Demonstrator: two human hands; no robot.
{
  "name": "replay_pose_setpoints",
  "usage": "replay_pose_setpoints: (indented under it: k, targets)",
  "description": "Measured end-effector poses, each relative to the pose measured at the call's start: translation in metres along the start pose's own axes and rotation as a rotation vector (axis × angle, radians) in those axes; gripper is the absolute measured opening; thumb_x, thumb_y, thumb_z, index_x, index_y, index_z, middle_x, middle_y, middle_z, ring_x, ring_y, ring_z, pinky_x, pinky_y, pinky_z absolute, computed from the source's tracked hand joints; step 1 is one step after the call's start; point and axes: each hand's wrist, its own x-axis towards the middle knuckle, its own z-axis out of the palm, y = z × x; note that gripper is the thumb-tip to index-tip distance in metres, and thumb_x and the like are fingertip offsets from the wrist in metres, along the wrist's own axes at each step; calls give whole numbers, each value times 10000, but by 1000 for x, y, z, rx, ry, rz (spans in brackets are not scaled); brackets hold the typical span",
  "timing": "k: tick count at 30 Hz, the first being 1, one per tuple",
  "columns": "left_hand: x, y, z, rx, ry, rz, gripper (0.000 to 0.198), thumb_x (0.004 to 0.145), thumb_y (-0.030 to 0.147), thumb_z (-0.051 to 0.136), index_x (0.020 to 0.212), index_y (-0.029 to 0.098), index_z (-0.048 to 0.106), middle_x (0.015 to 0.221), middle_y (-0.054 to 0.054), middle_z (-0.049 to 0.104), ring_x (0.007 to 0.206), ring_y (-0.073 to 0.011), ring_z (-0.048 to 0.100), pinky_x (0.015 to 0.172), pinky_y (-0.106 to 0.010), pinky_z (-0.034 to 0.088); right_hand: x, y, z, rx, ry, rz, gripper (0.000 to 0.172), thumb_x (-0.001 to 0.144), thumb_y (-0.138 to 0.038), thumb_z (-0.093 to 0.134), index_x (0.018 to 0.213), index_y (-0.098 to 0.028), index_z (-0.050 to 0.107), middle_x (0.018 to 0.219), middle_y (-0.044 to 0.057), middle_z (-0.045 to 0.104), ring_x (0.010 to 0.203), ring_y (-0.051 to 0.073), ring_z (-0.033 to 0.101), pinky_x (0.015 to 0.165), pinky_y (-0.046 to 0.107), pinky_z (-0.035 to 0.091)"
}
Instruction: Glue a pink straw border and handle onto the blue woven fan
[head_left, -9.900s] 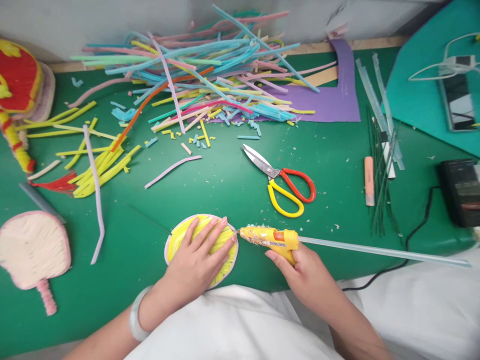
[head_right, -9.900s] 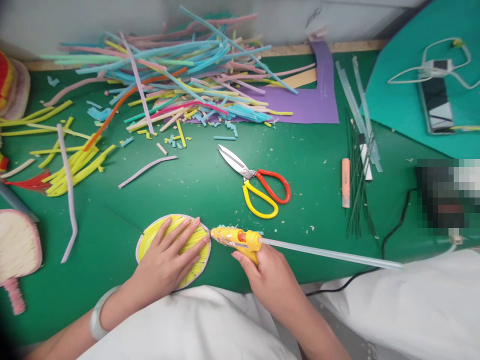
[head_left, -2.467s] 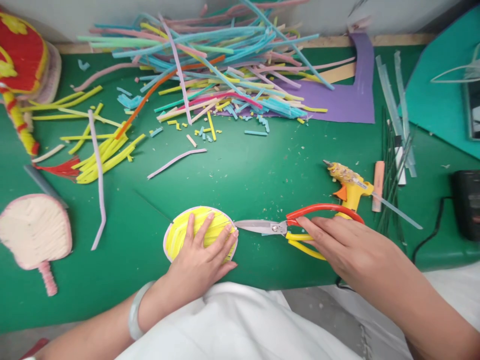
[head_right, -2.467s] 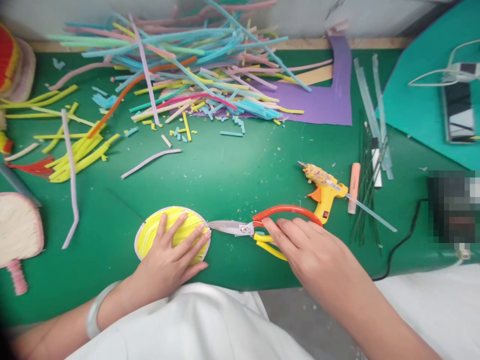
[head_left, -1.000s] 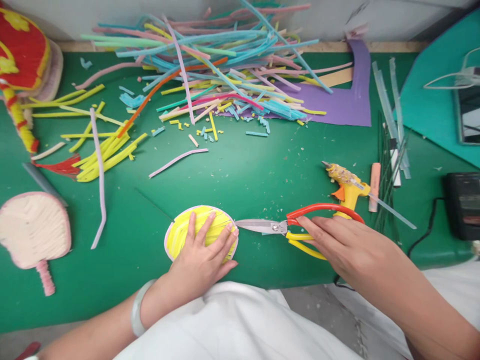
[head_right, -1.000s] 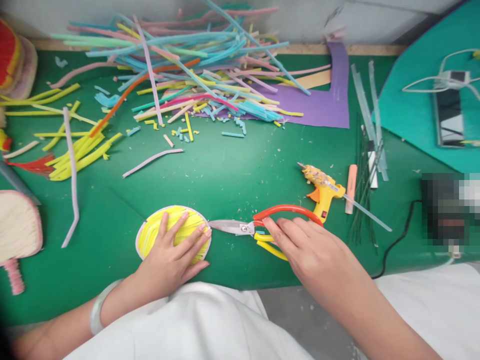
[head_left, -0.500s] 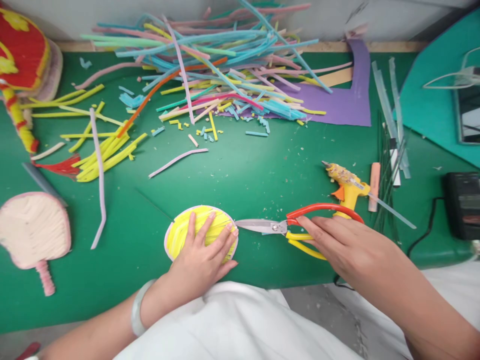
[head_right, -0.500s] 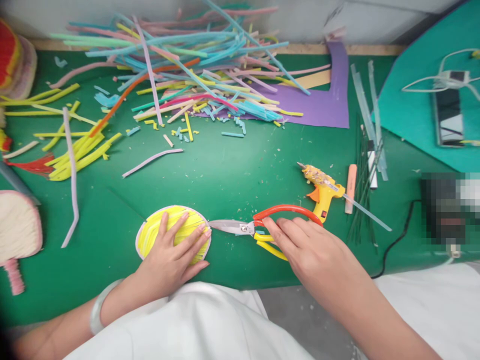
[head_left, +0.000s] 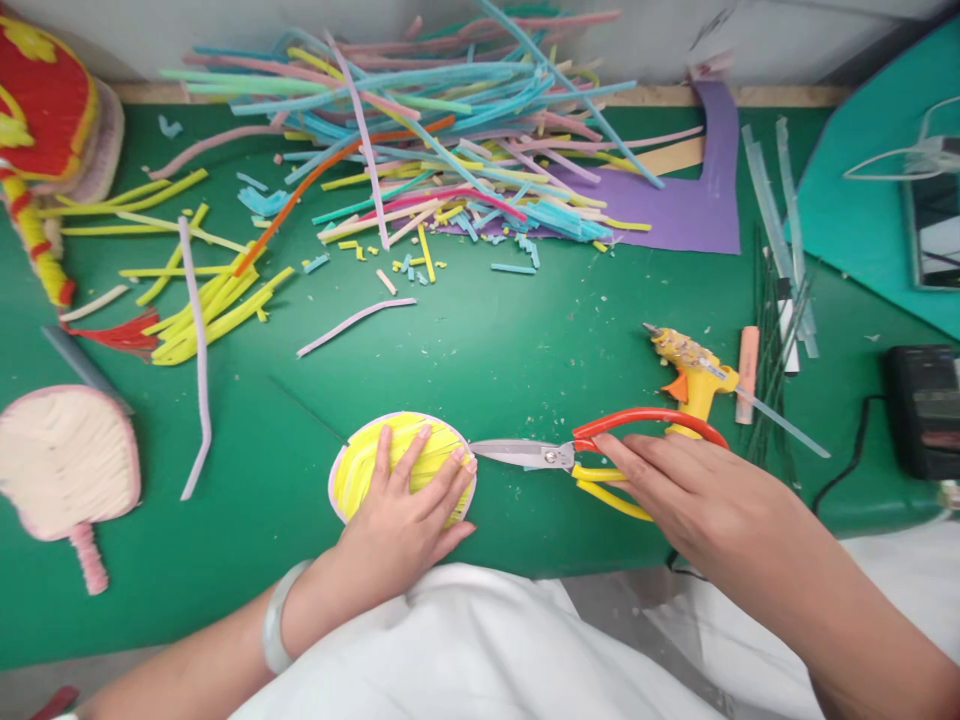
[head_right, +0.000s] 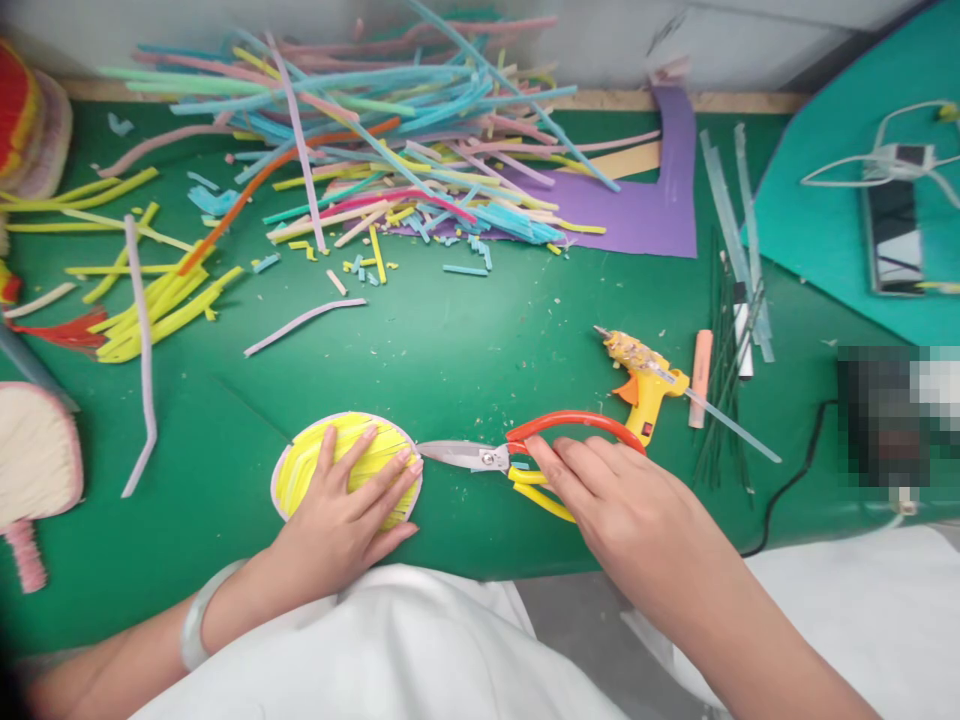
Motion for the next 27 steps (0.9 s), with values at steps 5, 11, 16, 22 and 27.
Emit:
replay_pose_setpoints:
  k: [5,11,16,22,27]
  targets:
    - [-1,0,0,12,-14,1,515,886,532,611,1285,210,652,1196,-88,703,1367,-433,406,1161,-707,57,0,0,0,-22,0,-9,421,934,-1,370,1313,-84,535,994,105,703,872,232,652,775,378,497]
    - [-1,-1,0,0,-12,-1,514,890,524,611,1288,200,649,1202,-84,702,1373,-432,396,1165,-703,54,2,0,-3,-35,-1,-33,423,923,20,367,1305,-61,529,979,112,698,871,233,655,771,380,502]
    - [-1,-1,0,-7,4,7,511,893,516,611,1285,190,649,1210,-82,701,1378,-434,383,1167,-704,49,2,0,-4,-40,2,-33,417,924,7,370,1298,-63,541,987,109,700,870,228,653,791,384,506]
    - [0,-1,0,-12,2,4,504,895,511,609,1281,190,655,1204,-70,708,1363,-439,401,1167,-707,48,1,0,-2,-22,5,-13,419,924,-13,365,1291,-86,554,999,107,710,878,234,660,771,381,513]
    - [0,0,0,-18,-3,-2,507,893,514,608,1286,196,653,1198,-82,709,1368,-438,395,1161,-715,58,2,-1,-4,-31,11,-17,430,922,-11,354,1289,-94,562,989,104,707,861,226,656,772,377,515]
